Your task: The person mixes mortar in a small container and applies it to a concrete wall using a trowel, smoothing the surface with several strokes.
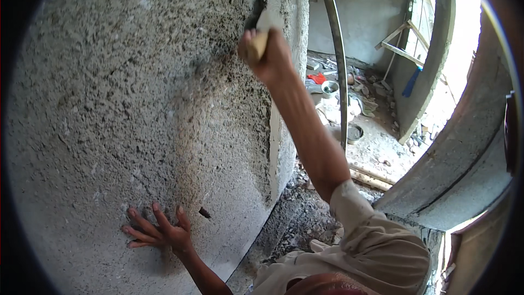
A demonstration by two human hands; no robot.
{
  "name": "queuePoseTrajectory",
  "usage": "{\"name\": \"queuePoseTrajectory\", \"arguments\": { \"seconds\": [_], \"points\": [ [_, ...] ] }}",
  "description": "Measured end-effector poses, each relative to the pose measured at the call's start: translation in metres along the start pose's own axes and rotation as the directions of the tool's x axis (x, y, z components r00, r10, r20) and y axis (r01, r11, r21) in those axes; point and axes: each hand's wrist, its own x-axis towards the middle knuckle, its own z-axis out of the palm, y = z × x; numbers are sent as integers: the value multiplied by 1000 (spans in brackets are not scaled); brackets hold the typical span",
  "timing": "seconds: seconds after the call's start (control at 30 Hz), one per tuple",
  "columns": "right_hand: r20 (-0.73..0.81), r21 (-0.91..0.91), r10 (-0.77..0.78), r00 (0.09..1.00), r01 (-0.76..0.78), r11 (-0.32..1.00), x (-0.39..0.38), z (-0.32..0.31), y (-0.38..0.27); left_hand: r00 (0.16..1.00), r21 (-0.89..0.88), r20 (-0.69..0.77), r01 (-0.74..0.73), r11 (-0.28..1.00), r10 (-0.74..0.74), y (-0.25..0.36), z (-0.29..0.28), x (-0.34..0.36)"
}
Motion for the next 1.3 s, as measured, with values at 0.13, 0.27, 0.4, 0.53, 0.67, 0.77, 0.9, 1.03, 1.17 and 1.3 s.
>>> {"name": "queuePoseTrajectory", "arguments": {
  "seconds": [0.13,0.27,0.4,0.53,0.67,0.77,0.9,1.03,1.17,1.3],
  "points": [
    [179,-56,-55,982,66,996,79,84,-36,997,-64,-71,-25,998,20,-1,3,5],
    [287,-257,114,951,-38,966,152,174,-101,997,-93,-72,-6,996,-1,3,7,-1],
    [359,-772,601,714,-135,621,162,225,-151,995,-152,-96,-20,988,6,2,6,1],
    [356,-781,63,932,259,568,115,165,-123,995,-128,-65,-80,989,72,-11,2,-4],
    [286,-865,-389,876,410,288,58,51,-41,998,-162,-43,-54,985,48,-2,6,-8],
    [199,-822,-278,940,315,475,13,-50,-11,999,-151,-33,-46,987,42,0,5,-4],
    [-110,-758,-209,972,54,650,-62,-183,47,998,-149,-34,-54,987,49,-7,5,-2],
    [-470,-648,-139,871,-234,725,-124,-297,72,998,-157,-32,-57,986,53,0,2,0],
    [-647,-287,-56,761,-175,942,-151,-379,75,995,-206,-56,-87,975,77,7,7,-5],
    [-506,-132,56,861,-141,981,-118,-333,67,996,-255,-39,-83,963,75,-4,5,-5]
  ]
}}
